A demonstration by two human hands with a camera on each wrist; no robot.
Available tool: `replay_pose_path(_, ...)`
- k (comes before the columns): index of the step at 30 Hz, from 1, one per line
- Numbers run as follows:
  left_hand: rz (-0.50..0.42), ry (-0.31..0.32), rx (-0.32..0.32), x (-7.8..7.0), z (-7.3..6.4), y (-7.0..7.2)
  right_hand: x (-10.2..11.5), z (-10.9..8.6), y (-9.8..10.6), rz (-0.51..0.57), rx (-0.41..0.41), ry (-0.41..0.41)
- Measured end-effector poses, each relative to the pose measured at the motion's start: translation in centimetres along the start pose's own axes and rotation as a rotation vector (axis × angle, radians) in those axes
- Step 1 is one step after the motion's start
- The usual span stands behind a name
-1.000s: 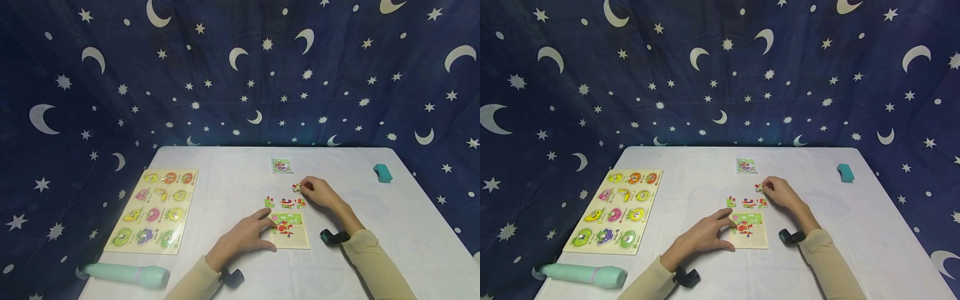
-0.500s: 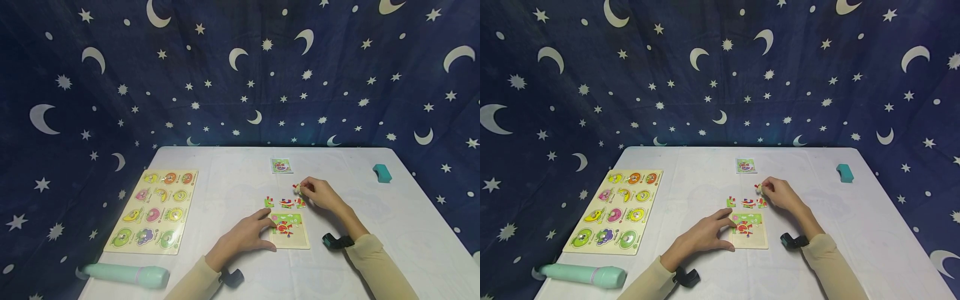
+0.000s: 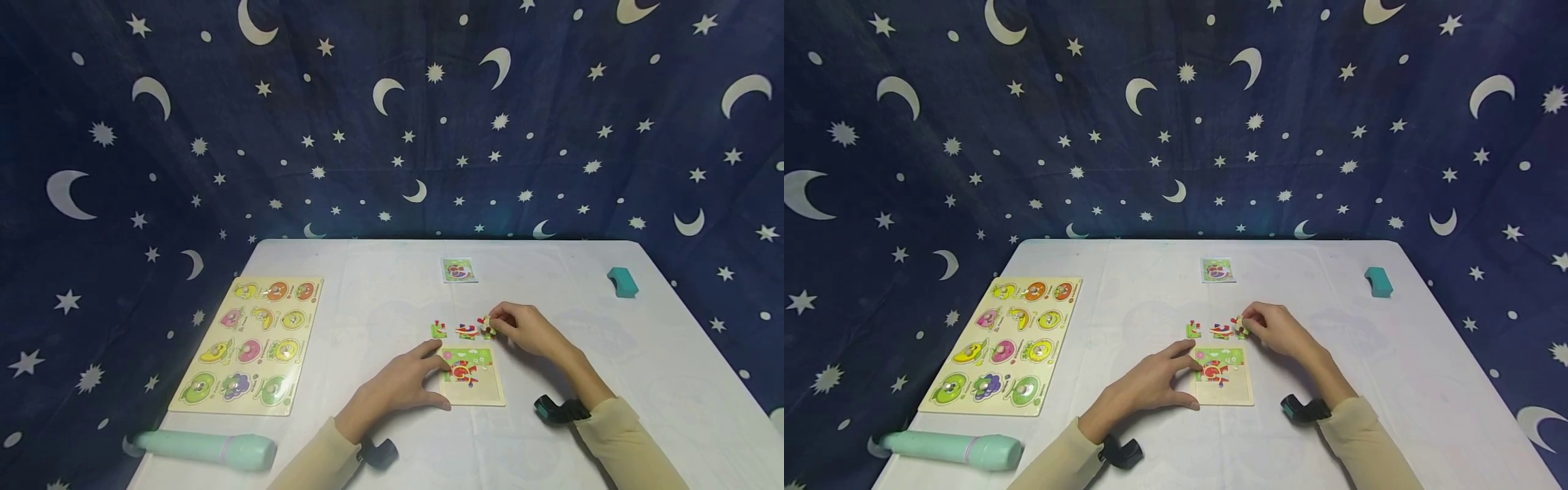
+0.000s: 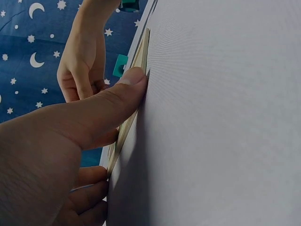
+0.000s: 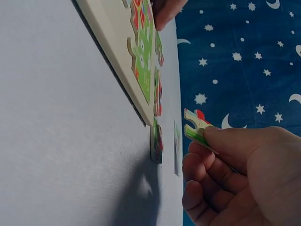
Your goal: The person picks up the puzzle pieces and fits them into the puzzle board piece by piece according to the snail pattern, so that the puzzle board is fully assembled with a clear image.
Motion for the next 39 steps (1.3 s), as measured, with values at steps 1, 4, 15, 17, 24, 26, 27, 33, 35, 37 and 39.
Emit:
replay_pose_path(1,0.0,0.001,0.0,0.0,0.0,0.0,0.1,-0.2,0.0,-0.002,0.007,0.003)
replay_pose_path(4,0.004,-0.003,-0.003,0.1,0.0,0.0,0.4,-0.7,-0.1,0.002,0.028,0.008)
replay_pose_path(15,0.008,0.0,0.001,0.0,0.0,0.1,0.9,-2.5,-1.2,0.023,0.109,0.098)
replay_pose_path(17,0.01,-0.002,-0.002,0.0,0.0,0.1,0.9,-2.7,-1.3,0.031,0.126,0.131)
replay_pose_path(24,0.005,-0.006,-0.009,0.0,0.0,0.1,0.9,-3.2,-1.6,0.072,0.194,0.185)
replay_pose_path(26,0.005,-0.007,-0.011,0.0,0.0,0.1,1.0,-3.4,-1.7,0.086,0.219,0.181)
replay_pose_path(27,0.005,-0.008,-0.011,0.0,0.0,0.1,1.0,-3.5,-1.7,0.092,0.231,0.182)
replay_pose_path(33,0.002,-0.009,-0.012,0.1,0.0,0.1,1.1,-3.9,-1.9,0.119,0.258,0.208)
replay_pose_path(35,0.001,-0.007,-0.011,0.1,0.0,0.1,1.1,-4.0,-2.0,0.112,0.244,0.225)
replay_pose_path(37,0.001,-0.007,-0.01,0.1,0.0,0.0,1.0,-4.0,-2.2,0.088,0.223,0.242)
replay_pose_path(39,-0.001,-0.006,-0.009,0.1,0.0,0.0,1.1,-4.1,-2.4,0.062,0.203,0.252)
Point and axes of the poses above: each hand's wrist, its own z-axis towards the middle knuckle, its own y-axis out of the back of the hand, x = y × z, the point moved 1 cm from there along z, towards the middle knuckle, and after that the axes turned 1 degree about y, right-handed, at the moved point
